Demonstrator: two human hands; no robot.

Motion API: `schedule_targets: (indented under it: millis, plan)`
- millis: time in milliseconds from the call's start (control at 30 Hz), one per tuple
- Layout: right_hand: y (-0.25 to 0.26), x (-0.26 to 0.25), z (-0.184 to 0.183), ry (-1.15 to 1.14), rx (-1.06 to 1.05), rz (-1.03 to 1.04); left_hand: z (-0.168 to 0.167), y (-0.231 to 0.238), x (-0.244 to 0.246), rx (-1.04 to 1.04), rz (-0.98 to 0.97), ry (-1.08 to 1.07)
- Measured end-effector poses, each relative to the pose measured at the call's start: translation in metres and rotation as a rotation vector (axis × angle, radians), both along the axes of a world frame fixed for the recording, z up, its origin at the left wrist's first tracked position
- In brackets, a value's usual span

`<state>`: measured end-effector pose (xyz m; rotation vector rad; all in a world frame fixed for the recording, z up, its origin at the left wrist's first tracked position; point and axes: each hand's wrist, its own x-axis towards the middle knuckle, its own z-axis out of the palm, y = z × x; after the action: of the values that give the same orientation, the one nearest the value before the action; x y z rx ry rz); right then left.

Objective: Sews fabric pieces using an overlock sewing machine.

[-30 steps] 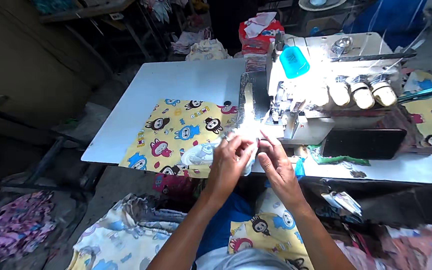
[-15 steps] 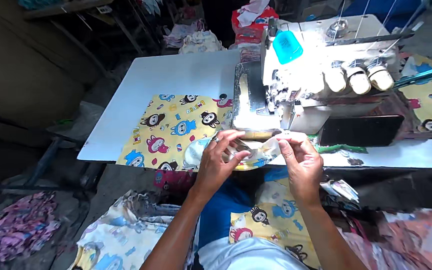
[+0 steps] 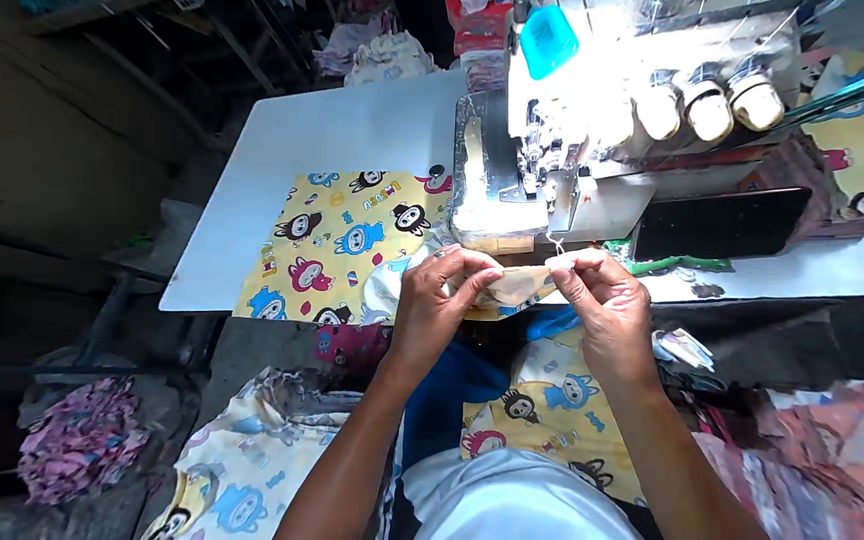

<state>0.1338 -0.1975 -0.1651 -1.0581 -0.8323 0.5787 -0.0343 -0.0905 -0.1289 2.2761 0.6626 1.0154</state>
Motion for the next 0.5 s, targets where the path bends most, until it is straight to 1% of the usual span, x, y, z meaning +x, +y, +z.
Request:
schedule_targets:
  millis: [67,133,367,400,433,500]
  plan:
    - [-0.003,0.002,-0.004,0.088,0.015,0.041,0.001,0.001,-0.004,0.053,0.055,0.029]
    - [-0.007,0.003,-0.009,0.139,-0.002,0.076,0.002,0.001,-0.006,0.108,0.057,0.047]
    - [-0.018,0.010,-0.026,0.106,-0.042,0.035,-0.007,-0.007,-0.010,0.207,0.012,0.147]
    - [-0.019,0.011,-0.028,0.067,-0.052,0.030,-0.011,-0.009,-0.010,0.236,-0.003,0.169]
    - [-0.021,0.012,-0.029,-0.035,-0.073,0.038,-0.014,-0.011,-0.010,0.270,-0.022,0.189]
    - [-0.024,0.013,-0.031,-0.374,-0.122,0.116,-0.022,-0.018,-0.009,0.331,-0.067,0.215]
